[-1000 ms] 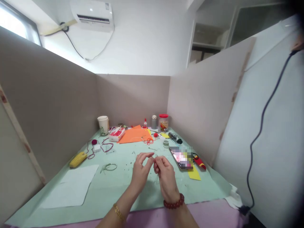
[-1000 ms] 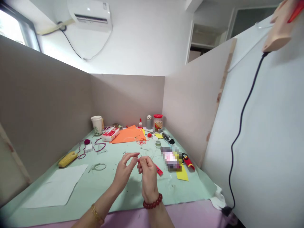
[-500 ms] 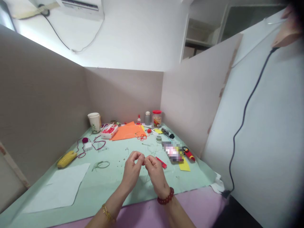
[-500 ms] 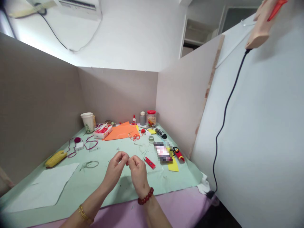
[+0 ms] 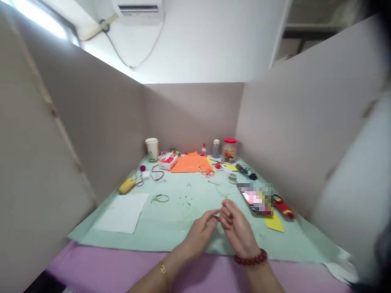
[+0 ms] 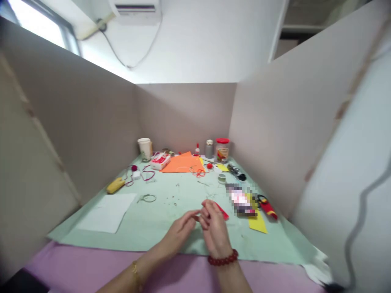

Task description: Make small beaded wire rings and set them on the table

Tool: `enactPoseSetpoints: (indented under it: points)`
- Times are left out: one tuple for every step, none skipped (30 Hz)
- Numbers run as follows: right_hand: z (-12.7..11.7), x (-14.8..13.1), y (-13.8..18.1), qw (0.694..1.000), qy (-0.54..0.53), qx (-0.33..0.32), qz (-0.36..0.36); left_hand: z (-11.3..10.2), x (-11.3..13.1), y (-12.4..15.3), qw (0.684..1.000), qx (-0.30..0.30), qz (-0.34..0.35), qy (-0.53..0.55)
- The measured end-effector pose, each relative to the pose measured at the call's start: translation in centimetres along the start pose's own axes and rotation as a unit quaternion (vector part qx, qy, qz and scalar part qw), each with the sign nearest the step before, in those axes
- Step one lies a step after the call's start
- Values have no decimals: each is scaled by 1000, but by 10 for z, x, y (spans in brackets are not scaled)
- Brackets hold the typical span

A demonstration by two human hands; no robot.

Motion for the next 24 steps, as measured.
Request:
enactPoseSetpoints:
  points:
    - [-4, 1, -2, 1000, 18, 8, 4, -8, -3, 2, 998, 8, 4, -64]
    - [-8, 2, -4, 999, 39, 17, -1, -20, -7, 3, 991, 29, 4, -133]
    - [-13, 4, -6, 998, 57, 25, -4, -38, -11, 3, 977, 63, -1, -205]
    - [-17, 6, -8, 997, 73, 30, -3, -60, -16, 4, 949, 112, -21, -295]
    - [-21, 9, -9, 996, 87, 32, -2, -85, -22, 4, 932, 144, -46, -330]
    - [-23, 12, -9, 994, 101, 32, 0, -111, -29, 4, 917, 174, -70, -353]
    - [-25, 15, -9, 993, 116, 27, 3, -138, -35, 3, 899, 204, -95, -375]
    - [-25, 19, -8, 991, 132, 20, 6, -162, -41, 2, 883, 226, -117, -395]
    - [-24, 22, -7, 989, 150, 14, 9, -183, -46, 1, 869, 237, -136, -413]
    - [-21, 25, -5, 985, 171, 7, 16, -199, -52, -2, 859, 238, -151, -428]
    - [-18, 29, -4, 981, 193, 1, 24, -211, -57, -6, 853, 226, -162, -441]
    - [-15, 31, -2, 976, 217, -4, 32, -217, -62, -11, 851, 209, -169, -451]
    - [-11, 34, -1, 970, 240, -10, 40, -220, -67, -16, 851, 185, -174, -459]
    - [-7, 36, 0, 963, 263, -18, 46, -219, -71, -20, 852, 159, -178, -466]
    - [-4, 38, 1, 957, 284, -27, 52, -217, -75, -24, 853, 135, -181, -471]
    - [-1, 39, 1, 952, 299, -36, 57, -214, -79, -27, 854, 114, -182, -474]
    - [1, 39, 1, 949, 308, -42, 60, -211, -81, -30, 855, 99, -183, -475]
    - [2, 40, 1, 947, 310, -47, 64, -207, -82, -31, 856, 88, -182, -475]
    - [3, 40, 0, 948, 307, -51, 70, -204, -81, -32, 859, 82, -179, -472]
    - [4, 40, 0, 949, 300, -55, 76, -201, -79, -31, 863, 79, -173, -468]
    - [6, 40, 0, 951, 293, -59, 81, -196, -75, -31, 869, 79, -163, -461]
    - [7, 40, -1, 952, 288, -64, 81, -190, -69, -30, 877, 79, -150, -450]
    - [10, 39, -1, 952, 290, -70, 76, -181, -62, -28, 886, 79, -133, -437]
    - [13, 38, -2, 950, 297, -74, 62, -170, -52, -27, 897, 76, -112, -421]
Point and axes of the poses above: each hand's wrist, its own y-axis away from the middle knuckle, its own z-axis out of the palm, x = y × z, the point moved 4 cm from there along -y, towards the middle knuckle, and after that the axes turned 6 degrees about -y, right-handed, at the moved point
